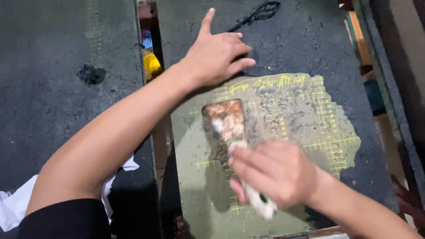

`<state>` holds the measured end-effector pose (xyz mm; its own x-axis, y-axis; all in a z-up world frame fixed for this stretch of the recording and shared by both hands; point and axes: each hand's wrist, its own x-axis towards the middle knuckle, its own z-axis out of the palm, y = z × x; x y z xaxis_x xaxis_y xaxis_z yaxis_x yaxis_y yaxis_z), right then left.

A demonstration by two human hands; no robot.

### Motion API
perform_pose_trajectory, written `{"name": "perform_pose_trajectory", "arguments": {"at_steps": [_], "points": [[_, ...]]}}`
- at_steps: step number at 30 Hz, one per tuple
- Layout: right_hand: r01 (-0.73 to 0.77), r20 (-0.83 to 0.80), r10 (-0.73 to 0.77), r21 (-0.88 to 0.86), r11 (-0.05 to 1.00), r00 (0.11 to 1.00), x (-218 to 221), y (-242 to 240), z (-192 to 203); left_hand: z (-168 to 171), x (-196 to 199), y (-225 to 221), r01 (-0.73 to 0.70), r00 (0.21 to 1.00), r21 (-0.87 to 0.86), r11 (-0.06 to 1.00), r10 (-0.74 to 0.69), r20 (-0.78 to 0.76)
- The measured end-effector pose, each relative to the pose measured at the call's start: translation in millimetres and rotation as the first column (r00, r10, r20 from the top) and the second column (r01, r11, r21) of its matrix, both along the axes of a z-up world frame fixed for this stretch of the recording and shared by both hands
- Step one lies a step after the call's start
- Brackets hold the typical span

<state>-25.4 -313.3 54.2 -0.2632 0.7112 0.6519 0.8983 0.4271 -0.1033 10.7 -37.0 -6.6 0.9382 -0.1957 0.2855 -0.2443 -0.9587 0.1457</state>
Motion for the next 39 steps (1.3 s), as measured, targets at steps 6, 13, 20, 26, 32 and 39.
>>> {"name": "perform_pose_trajectory", "arguments": {"at_steps": [6, 13, 20, 26, 32, 39], "points": [[-0.015, 0.173, 0.027, -0.069, 0.998, 0.985, 30.8, -17.5, 4.0, -2.2, 33.8, -18.4, 0.15, 0.963, 0.166, 0.975, -0.106, -0.247], [-0.019, 0.143, 0.021, -0.014, 1.0, 0.99, 56.8, -18.8, -9.8, 5.0, 40.2, -14.7, 0.151, 0.91, 0.09, 0.984, -0.102, -0.403], [0.014, 0.092, -0.014, 0.0, 1.0, 0.996, 55.3, -27.3, -28.4, -2.7, 40.4, -12.7, 0.184, 0.898, 0.015, 0.983, -0.162, -0.409], [0.078, 0.024, -0.078, -0.01, 0.997, 0.997, 53.7, -31.4, -14.2, -6.3, 45.5, -7.2, 0.228, 0.926, 0.02, 0.973, -0.211, -0.312], [0.145, 0.004, -0.145, -0.025, 0.989, 0.989, 47.4, -25.4, -16.0, -4.8, 44.6, -8.6, 0.202, 0.924, 0.009, 0.979, -0.187, -0.335], [0.138, -0.029, -0.14, -0.051, 0.989, 0.99, 65.2, -18.6, -24.9, 5.2, 48.4, -13.0, 0.165, 0.862, 0.045, 0.985, -0.122, -0.493]]}}
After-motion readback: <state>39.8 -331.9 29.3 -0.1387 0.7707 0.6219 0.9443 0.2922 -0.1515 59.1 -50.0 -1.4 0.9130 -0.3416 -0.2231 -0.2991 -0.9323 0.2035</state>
